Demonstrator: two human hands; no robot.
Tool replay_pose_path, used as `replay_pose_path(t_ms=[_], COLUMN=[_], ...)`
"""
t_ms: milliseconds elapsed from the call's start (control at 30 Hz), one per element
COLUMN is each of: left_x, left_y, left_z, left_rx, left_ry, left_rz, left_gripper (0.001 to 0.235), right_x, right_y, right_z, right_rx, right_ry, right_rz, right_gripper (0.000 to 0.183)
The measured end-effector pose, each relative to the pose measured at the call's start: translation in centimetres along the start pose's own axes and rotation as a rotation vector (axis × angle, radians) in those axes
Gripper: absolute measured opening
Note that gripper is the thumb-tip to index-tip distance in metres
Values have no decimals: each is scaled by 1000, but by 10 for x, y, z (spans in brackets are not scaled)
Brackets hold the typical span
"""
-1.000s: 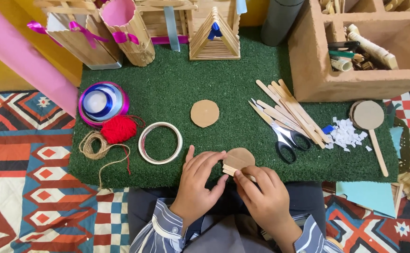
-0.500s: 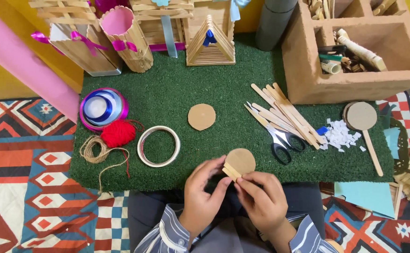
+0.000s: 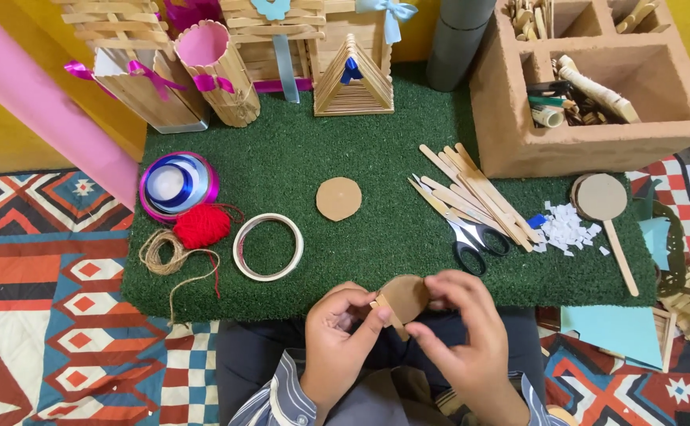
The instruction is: The person is crafting by cutting wooden sticks to size with scissors and attaching them to circular cardboard pieces.
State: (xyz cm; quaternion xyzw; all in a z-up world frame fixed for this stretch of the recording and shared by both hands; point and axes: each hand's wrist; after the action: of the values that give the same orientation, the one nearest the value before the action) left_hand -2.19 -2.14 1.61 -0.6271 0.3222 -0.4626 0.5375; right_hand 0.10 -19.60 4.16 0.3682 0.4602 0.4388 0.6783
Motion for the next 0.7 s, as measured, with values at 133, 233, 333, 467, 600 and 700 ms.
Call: replay_pose_path(t_ms=[133, 233, 333, 467, 600, 700], left_x=[-1, -2, -4, -1, 2, 1], left_y=[-11, -11, -2, 7, 9, 11], left_z=[2, 3, 2, 4, 6, 4], left_rx=[-56, -78, -155, -251, -252, -246], left_ry=[59, 144, 181, 142, 176, 136], left_rz=[18, 59, 16, -32, -60, -36], left_gripper=[8, 9, 13, 10, 5, 3], right_x=[-3, -2, -1, 0, -3, -4], right_y=[-2, -4, -10, -19, -26, -19], right_z=[9, 8, 5, 5, 7, 7], right_rx=[150, 239, 357, 415, 485, 431], right_ry=[144, 237, 245, 228, 209, 226], right_rz=[123, 123, 228, 210, 321, 315], right_gripper=[68, 35, 25, 30, 30, 28])
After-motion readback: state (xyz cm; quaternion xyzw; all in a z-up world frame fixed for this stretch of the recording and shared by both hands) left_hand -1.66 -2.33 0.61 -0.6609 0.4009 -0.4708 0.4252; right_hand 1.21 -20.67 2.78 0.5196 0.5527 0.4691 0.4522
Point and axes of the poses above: each hand's wrist, its own z-axis towards the middle knuckle, its own x-axis out of the palm, y = z × x, and after that the axes turned 13 degrees about -y, right-handed
